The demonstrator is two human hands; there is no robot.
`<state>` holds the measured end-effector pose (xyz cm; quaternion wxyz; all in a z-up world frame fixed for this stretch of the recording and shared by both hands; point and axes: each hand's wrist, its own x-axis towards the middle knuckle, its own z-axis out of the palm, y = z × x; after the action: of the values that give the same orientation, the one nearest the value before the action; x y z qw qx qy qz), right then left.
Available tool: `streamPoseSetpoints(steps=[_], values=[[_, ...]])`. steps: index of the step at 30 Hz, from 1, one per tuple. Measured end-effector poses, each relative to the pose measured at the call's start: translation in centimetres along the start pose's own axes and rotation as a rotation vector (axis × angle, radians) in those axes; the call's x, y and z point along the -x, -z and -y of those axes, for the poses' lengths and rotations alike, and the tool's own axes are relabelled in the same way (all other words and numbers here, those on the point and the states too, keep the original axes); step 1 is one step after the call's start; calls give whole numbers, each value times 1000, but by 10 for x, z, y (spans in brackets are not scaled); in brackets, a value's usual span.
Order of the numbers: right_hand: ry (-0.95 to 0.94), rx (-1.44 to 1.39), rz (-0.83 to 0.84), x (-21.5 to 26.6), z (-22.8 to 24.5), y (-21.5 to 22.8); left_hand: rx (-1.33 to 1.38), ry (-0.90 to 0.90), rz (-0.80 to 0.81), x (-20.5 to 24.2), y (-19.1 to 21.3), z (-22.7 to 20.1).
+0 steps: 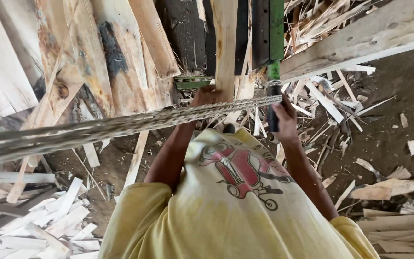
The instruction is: Cutting sheets of wood veneer using a large mechanical guillotine shear.
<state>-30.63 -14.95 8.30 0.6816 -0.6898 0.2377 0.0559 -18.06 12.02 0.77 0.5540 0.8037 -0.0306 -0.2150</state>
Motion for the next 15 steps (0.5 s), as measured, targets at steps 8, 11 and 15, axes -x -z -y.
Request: streamPoseSetpoints(steps=[8, 11, 15], values=[[-313, -333, 102, -20, -55, -61, 270, -232, 9, 25, -21, 68], [-358, -513, 218, -51, -87, -74, 466, 121, 76, 33, -19, 18], [-459, -609, 174, -54, -66, -84, 592, 432, 100, 33, -34, 15]])
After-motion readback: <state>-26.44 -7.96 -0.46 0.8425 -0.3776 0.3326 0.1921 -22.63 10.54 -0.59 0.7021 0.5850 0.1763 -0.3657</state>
